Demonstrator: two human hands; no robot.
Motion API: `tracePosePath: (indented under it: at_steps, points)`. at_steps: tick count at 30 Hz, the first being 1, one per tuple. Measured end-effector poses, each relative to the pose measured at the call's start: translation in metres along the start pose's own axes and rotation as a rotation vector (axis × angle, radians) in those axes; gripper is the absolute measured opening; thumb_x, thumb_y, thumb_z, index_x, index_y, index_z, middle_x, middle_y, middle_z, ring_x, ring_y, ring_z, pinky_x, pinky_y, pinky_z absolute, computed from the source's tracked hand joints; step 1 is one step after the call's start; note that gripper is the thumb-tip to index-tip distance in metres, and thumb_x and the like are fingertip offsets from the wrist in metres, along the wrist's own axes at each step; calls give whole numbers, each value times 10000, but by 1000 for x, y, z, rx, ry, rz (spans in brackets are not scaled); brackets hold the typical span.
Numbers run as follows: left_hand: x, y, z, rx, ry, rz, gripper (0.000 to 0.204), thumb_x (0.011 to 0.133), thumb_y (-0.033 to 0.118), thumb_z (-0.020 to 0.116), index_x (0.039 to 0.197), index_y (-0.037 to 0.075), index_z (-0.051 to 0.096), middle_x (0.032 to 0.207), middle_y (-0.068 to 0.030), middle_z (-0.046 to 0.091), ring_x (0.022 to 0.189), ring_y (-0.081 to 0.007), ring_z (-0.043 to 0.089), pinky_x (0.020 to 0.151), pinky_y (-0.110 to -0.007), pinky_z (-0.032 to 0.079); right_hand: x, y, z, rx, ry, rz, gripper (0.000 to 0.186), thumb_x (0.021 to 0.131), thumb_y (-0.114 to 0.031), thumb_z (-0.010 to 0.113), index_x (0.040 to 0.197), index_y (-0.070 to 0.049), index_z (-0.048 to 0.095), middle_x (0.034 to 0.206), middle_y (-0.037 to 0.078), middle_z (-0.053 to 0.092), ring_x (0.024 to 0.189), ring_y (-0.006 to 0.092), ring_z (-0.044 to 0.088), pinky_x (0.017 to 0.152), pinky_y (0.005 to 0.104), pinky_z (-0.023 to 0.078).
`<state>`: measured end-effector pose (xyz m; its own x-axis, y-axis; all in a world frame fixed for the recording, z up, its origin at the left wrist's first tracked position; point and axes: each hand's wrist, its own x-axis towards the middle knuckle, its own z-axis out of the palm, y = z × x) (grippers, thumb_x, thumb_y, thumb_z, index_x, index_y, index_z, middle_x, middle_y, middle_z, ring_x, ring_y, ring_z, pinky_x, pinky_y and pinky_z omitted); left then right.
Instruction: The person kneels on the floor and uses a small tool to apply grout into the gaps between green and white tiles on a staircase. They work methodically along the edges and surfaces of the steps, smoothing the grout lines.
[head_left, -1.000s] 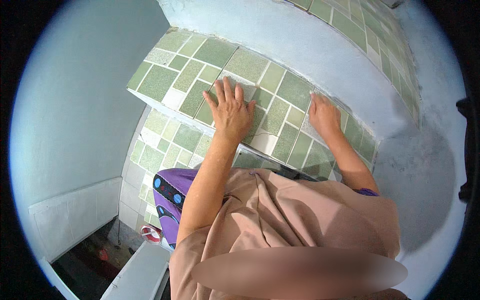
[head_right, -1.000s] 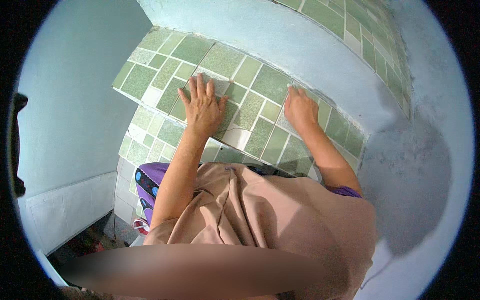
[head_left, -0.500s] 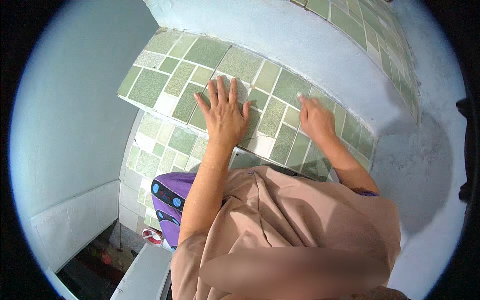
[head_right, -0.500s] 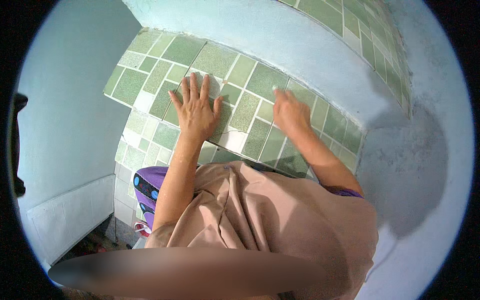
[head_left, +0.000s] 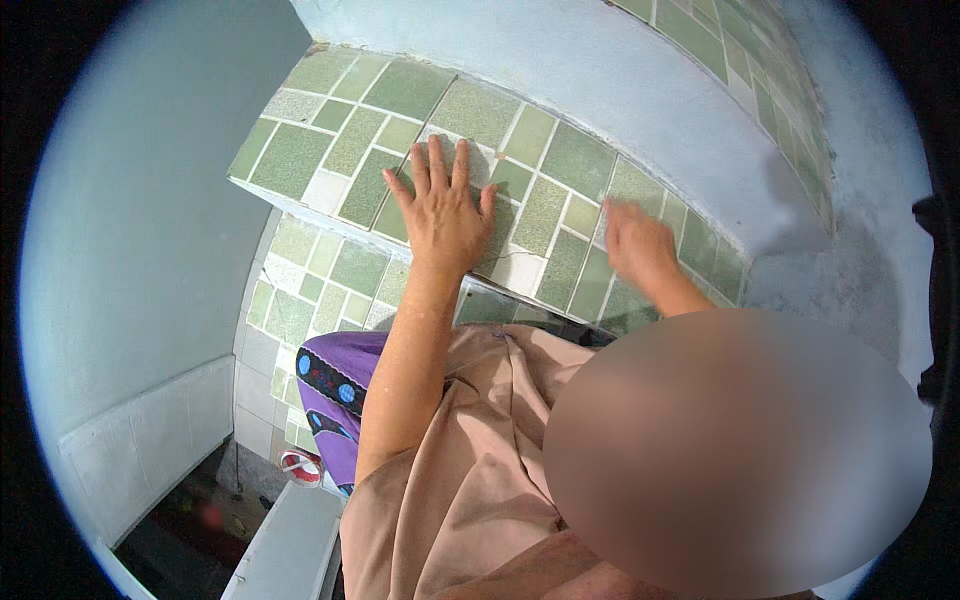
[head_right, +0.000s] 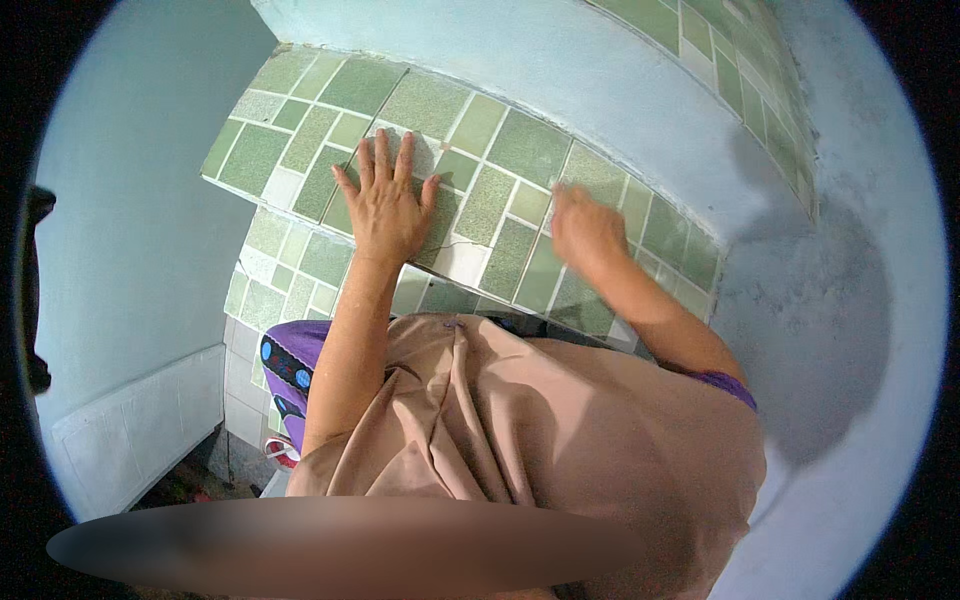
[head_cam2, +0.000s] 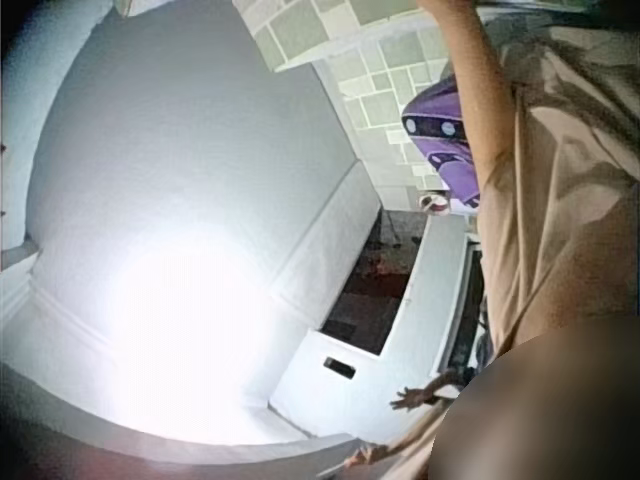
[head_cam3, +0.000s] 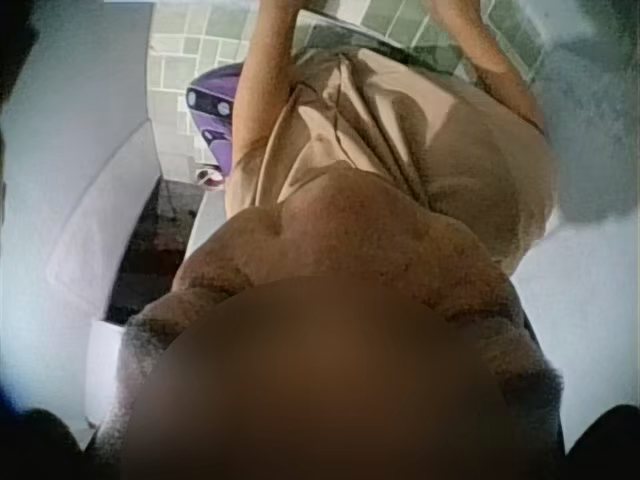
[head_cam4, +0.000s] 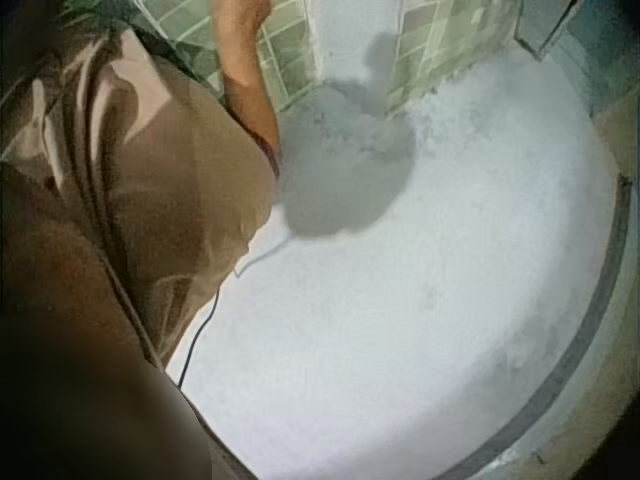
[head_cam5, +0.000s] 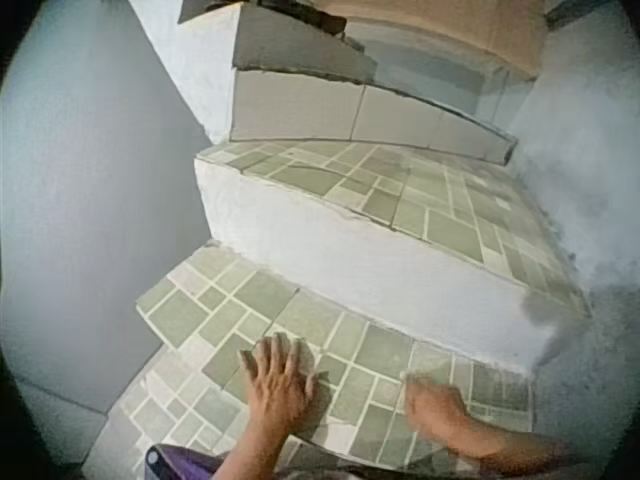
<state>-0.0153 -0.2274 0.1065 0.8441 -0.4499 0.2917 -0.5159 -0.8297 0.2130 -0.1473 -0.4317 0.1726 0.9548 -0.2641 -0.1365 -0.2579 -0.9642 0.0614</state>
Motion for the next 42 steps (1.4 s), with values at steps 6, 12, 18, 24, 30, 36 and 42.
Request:
tracePosePath:
  at_steps: [6, 12, 18, 24, 30, 36, 42]
  points:
    - [-1, -1, 2, 1, 7, 0, 612, 940, 487, 420, 1450, 153, 367, 1511, -170, 297, 1415, -359, 228, 1110, -649, 75, -27, 8, 5, 38, -13, 3, 397, 904, -153, 470, 1265, 7, 514, 1007, 195, 607, 756, 381, 648, 685, 499, 531]
    - [-2, -1, 1, -11, 28, 6, 608, 937, 482, 421, 1442, 144, 384, 1506, -169, 311, 1410, -355, 242, 1117, -637, 69, -32, 2, 15, 121, -21, -136, 392, 895, -143, 464, 1242, 31, 522, 1034, 221, 616, 785, 381, 660, 657, 500, 533]
    - [-4, -1, 1, -19, 35, 0, 614, 936, 484, 414, 1438, 131, 392, 1499, -174, 320, 1409, -360, 244, 1120, -635, 68, -3, 18, 22, 178, 338, 6, 326, 907, -168, 498, 1185, -31, 599, 963, 165, 622, 771, 362, 645, 665, 477, 532]
    - [-5, -1, -1, 34, -21, -2, 607, 943, 493, 412, 1455, 173, 358, 1515, -162, 292, 1415, -352, 229, 1125, -628, 82, 24, 17, 24, 154, 245, 16, 311, 911, -177, 492, 1174, -57, 607, 1004, 165, 630, 832, 361, 646, 710, 462, 532]
    - [-6, -1, -2, 25, 6, 0, 606, 944, 500, 403, 1452, 173, 362, 1509, -163, 301, 1412, -356, 236, 1118, -637, 98, 29, 15, 15, 157, -3, 0, 284, 916, -168, 490, 1134, -49, 627, 981, 174, 645, 840, 358, 644, 730, 464, 522]
    - [-6, 0, -3, 10, 10, 2, 598, 948, 490, 397, 1450, 168, 364, 1509, -169, 300, 1407, -361, 247, 1113, -642, 99, 34, 16, 20, 148, 306, -53, 346, 899, -143, 469, 1203, -19, 579, 1003, 203, 633, 797, 374, 661, 686, 481, 541]
    - [-5, 1, -5, -23, 0, 0, 619, 934, 479, 431, 1442, 129, 380, 1497, -180, 315, 1402, -365, 251, 1122, -628, 73, 33, 10, 16, 128, 230, 7, 347, 899, -141, 465, 1194, 3, 577, 995, 200, 634, 774, 364, 661, 676, 470, 543]
